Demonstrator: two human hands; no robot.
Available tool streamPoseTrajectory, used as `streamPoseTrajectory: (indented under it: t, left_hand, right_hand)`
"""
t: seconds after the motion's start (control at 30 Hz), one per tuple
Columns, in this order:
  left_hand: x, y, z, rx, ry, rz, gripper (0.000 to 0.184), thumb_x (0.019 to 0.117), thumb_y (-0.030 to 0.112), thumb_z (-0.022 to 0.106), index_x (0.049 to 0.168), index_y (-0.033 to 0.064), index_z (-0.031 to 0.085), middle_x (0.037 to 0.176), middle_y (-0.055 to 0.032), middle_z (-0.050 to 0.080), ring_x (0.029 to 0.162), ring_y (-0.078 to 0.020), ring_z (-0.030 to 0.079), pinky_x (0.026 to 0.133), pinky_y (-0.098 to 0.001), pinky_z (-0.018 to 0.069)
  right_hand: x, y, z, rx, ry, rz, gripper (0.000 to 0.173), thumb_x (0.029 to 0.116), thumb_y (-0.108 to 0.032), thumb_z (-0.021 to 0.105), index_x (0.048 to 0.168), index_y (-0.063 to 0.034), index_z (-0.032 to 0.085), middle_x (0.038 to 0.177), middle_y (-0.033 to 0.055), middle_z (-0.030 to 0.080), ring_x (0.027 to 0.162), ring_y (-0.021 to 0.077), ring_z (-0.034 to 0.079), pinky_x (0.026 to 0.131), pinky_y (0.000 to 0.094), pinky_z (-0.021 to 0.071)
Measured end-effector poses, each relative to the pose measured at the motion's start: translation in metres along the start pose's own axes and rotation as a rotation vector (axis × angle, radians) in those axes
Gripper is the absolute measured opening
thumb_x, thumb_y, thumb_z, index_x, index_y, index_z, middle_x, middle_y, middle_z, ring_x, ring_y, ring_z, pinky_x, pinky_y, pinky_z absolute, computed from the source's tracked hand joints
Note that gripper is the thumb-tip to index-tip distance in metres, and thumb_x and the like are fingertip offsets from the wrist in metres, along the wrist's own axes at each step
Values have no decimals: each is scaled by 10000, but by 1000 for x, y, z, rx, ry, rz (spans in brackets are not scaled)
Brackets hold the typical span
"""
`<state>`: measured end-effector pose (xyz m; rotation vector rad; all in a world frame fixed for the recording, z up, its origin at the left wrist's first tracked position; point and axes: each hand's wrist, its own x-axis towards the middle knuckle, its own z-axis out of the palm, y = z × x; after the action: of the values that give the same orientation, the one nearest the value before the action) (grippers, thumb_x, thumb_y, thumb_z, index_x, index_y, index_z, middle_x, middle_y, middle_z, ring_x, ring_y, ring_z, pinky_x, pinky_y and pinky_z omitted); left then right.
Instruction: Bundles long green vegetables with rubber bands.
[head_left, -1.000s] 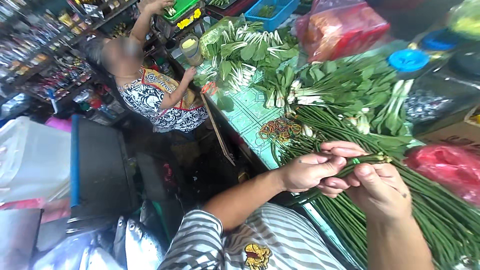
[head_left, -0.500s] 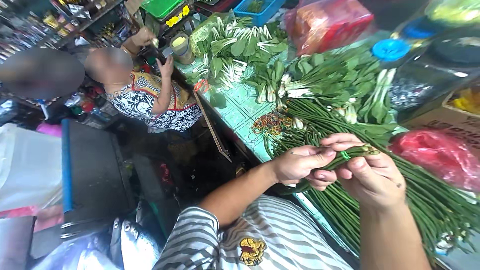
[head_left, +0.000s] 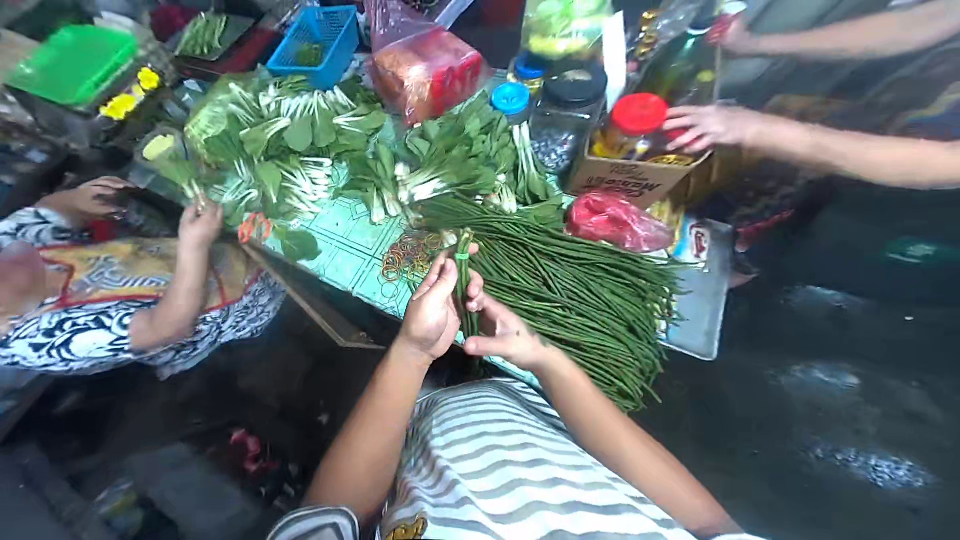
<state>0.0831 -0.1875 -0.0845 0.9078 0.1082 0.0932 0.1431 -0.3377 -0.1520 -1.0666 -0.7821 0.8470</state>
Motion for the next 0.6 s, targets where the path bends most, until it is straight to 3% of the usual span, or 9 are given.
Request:
streamPoseTrajectory:
  t: [0.1, 0.17, 0.27, 0.33, 0.43, 0.53, 0.6]
  left_hand:
    - [2, 7, -5, 23, 97, 27, 434, 1110, 407, 281, 1243, 129, 586, 837, -10, 572, 740, -144, 580, 761, -347, 542]
    - [0, 19, -13, 35, 139, 81, 417, 1109, 418, 282, 1163, 145, 592, 805, 17, 546, 708, -127, 570, 739, -340, 547]
    - [-3, 45, -33, 2, 163, 228, 395, 1103, 459, 286, 1153, 215, 593, 805, 60, 564, 731, -121, 599, 774, -371, 570]
    - [-6, 65, -50, 18, 254, 330, 388, 1103, 461, 277, 1182, 246, 589, 839, 65, 603, 769, -130, 630, 805, -398, 582]
    - [-11, 78, -82, 51, 391, 448, 345, 1121, 384, 308, 1264, 218, 575, 933, 18, 669, 840, -174, 682, 832, -443, 598]
    - [-13, 74, -104, 29, 558, 424, 302, 1122, 346, 338, 1190, 207, 597, 954, 8, 682, 874, -176, 692, 831, -433, 601]
    - [-9, 63, -114, 7, 657, 373, 290, 1122, 330, 344, 1147, 203, 603, 999, 8, 699, 937, -171, 694, 855, -410, 594]
  right_hand:
    - [-14, 38, 0, -44, -74, 196, 463, 910, -232, 777, 1275, -1, 610, 1088, 60, 737, 1001, 139, 703, 933, 349, 582]
    - [-26, 61, -10, -164, -94, 322, 280, 938, -263, 740, 1105, -43, 693, 955, 15, 721, 874, 85, 675, 836, 311, 569]
    - [-55, 91, -32, -373, -101, 423, 276, 935, -345, 712, 914, -71, 682, 772, 0, 626, 713, 85, 585, 701, 341, 506]
    - [-74, 88, -45, -404, -91, 465, 266, 916, -335, 735, 905, -75, 677, 769, 6, 624, 719, 98, 589, 709, 358, 510]
    - [-96, 54, -60, -283, -18, 415, 187, 898, -249, 763, 937, -83, 687, 783, -16, 672, 677, 64, 619, 640, 291, 540]
    - [-105, -3, -76, -328, 61, 354, 221, 888, -217, 753, 1046, -72, 700, 889, -11, 709, 718, 39, 631, 643, 249, 542]
    - [-111, -42, -95, -511, 52, 419, 266, 875, -274, 750, 1053, -83, 699, 872, 14, 692, 714, 84, 634, 649, 314, 549]
